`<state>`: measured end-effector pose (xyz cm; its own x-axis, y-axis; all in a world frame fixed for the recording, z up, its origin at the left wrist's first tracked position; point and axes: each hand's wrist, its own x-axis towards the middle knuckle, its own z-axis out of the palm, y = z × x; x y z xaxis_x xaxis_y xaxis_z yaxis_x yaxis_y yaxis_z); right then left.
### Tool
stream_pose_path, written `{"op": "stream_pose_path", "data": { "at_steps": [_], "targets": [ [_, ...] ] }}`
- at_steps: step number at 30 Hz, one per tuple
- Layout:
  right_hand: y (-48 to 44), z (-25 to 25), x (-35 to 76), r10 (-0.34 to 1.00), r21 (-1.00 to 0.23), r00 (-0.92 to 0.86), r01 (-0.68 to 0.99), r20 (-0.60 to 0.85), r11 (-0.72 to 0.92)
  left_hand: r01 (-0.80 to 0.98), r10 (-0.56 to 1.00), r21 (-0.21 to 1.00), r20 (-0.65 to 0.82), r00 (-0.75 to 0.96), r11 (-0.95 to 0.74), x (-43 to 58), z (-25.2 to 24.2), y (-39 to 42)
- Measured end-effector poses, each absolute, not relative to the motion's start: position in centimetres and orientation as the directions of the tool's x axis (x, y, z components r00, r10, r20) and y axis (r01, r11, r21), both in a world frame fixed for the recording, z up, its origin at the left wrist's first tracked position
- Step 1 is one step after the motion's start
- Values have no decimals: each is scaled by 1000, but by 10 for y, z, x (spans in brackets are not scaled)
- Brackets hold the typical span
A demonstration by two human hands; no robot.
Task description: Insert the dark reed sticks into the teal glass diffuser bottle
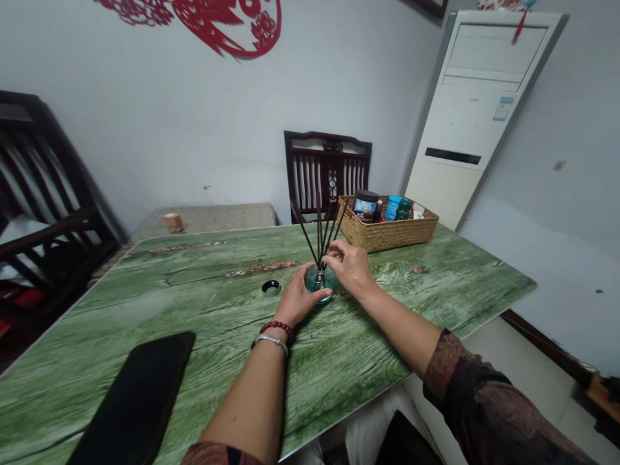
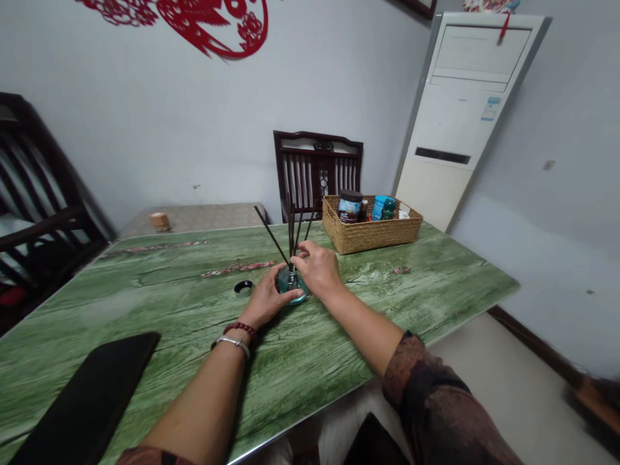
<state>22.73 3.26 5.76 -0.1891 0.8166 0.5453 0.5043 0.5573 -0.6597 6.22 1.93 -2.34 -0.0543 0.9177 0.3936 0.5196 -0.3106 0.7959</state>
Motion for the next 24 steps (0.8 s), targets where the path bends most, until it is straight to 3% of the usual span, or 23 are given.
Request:
{"op": "stream_pose_path", "data": {
  "at_steps": [5,13,24],
  "targets": [
    [38,47,260,845,-668,-85,573,529,475,541,922,789,381,-60,-291,62,-22,17],
    [67,-6,289,964,-649,-131,718,230,252,541,931,802,353,-90,-252,60,-19,16],
    [57,-17,271,991,-612,-50,783,124,116,592,950,792,283,-135,-151,52,-12,38]
  ]
}}
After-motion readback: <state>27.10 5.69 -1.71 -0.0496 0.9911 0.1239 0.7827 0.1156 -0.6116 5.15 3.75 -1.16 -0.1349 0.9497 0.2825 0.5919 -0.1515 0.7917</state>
